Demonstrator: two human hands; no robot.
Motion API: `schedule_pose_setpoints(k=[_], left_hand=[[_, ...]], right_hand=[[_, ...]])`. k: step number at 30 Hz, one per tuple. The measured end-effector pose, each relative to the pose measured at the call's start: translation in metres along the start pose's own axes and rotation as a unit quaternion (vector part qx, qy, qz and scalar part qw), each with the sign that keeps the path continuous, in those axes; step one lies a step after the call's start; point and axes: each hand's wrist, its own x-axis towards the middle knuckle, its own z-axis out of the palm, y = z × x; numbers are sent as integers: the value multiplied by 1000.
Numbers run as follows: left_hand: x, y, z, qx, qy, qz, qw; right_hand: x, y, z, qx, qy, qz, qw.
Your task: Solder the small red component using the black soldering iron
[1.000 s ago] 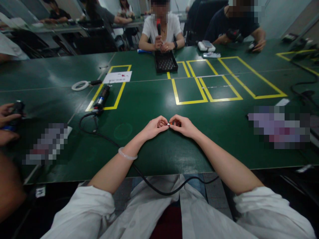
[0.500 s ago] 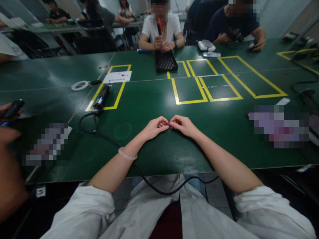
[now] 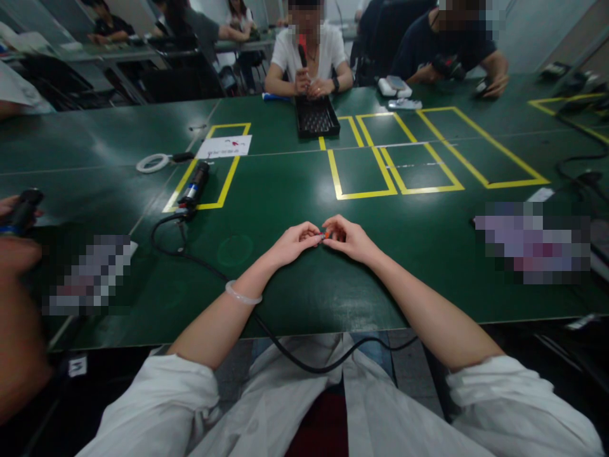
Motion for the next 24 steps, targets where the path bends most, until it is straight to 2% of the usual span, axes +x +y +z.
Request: schedule_pose_setpoints(k=[4, 10, 17, 21, 24], left_hand=[[1, -3, -1, -6, -7, 4, 1000], [1, -4, -1, -32, -9, 6, 999], [2, -8, -5, -9, 21, 22, 999], [1, -9, -28, 64, 63, 17, 996], [-1, -12, -65, 196, 131, 10, 972]], right_hand=[[0, -2, 0, -44, -2, -16, 999], [0, -5, 0, -40, 4, -13, 999], [2, -1, -3, -18, 17, 28, 999], [2, 3, -4, 10, 13, 51, 999], [2, 5, -3, 27, 11, 56, 998]])
